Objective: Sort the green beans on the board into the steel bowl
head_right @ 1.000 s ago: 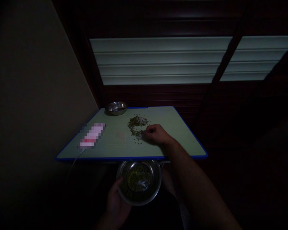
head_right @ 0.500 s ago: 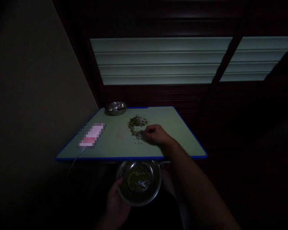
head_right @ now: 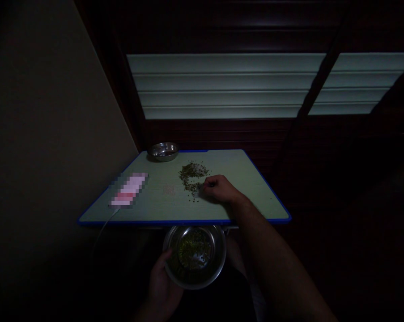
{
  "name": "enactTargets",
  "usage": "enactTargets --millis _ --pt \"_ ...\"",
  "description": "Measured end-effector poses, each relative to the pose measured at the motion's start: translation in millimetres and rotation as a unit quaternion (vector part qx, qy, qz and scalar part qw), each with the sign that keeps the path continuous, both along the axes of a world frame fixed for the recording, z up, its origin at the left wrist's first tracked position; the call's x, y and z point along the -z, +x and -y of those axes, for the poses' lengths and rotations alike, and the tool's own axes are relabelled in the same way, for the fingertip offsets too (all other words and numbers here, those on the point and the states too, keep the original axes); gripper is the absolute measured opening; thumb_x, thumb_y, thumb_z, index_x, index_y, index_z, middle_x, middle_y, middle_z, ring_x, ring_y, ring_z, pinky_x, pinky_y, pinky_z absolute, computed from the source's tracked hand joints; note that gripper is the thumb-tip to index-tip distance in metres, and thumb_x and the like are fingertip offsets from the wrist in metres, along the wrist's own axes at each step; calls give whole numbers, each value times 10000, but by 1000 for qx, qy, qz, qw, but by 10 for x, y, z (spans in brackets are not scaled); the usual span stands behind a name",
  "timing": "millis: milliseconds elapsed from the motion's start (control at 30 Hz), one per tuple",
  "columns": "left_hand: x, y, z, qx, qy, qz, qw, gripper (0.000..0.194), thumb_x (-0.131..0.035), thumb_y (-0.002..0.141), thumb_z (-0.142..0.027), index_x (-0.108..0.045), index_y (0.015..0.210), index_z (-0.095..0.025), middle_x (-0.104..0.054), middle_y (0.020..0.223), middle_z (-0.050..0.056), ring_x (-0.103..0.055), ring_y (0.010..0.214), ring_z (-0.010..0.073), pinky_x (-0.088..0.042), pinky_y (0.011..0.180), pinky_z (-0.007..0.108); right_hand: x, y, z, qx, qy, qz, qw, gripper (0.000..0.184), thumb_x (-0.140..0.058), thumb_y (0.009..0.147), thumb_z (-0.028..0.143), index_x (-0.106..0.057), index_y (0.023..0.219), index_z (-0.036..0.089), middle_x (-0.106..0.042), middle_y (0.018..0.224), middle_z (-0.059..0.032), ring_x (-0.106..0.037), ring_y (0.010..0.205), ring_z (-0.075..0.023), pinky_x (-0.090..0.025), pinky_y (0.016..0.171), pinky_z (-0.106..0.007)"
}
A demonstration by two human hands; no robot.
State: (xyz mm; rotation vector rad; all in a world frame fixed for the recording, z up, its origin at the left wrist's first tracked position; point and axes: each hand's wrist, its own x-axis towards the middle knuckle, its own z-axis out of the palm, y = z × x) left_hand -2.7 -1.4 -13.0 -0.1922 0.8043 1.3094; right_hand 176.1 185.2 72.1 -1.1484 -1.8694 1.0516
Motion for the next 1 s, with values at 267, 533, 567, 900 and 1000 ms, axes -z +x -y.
enactTargets --millis 267,533,567,900,1000 --pt "-47 18 -10 -1 -11 -22 1000 243 -550 849 -199 -744 985 -147 -790 813 79 -728 905 269 -488 972 460 12 3 18 -10 -10 13 1000 158 -616 610 308 -582 584 156 -527 564 9 -450 566 -114 -361 556 -267" --pt "-1 4 -5 -7 -12 -13 1000 234 -536 866 -186 -747 953 -135 -791 837 101 -735 864 257 -500 955 439 3 -34 27 -5 -24 15 1000 140 -634 591 286 -593 588 152 -540 555 11 -444 542 -105 -345 525 -256" --pt "3 4 -6 -5 -13 -13 1000 232 -540 864 -187 -746 957 -134 -791 840 102 -736 856 257 -503 950 438 9 -33 21 -2 -23 15 1000 138 -633 590 283 -591 585 152 -537 552 12 -442 539 -103 -343 521 -254" --pt "-66 14 -11 -4 -22 -26 999 246 -538 863 -188 -729 1003 -122 -789 815 96 -736 850 258 -510 943 444 50 -14 -31 35 13 22 999 108 -606 595 249 -558 554 161 -505 532 20 -419 528 -99 -335 519 -252" --pt "-40 11 -15 -7 -13 -20 1000 243 -543 860 -199 -731 992 -121 -790 850 105 -734 862 260 -506 950 445 67 3 -50 42 34 28 998 106 -588 598 257 -558 558 164 -500 540 20 -412 535 -101 -327 524 -256"
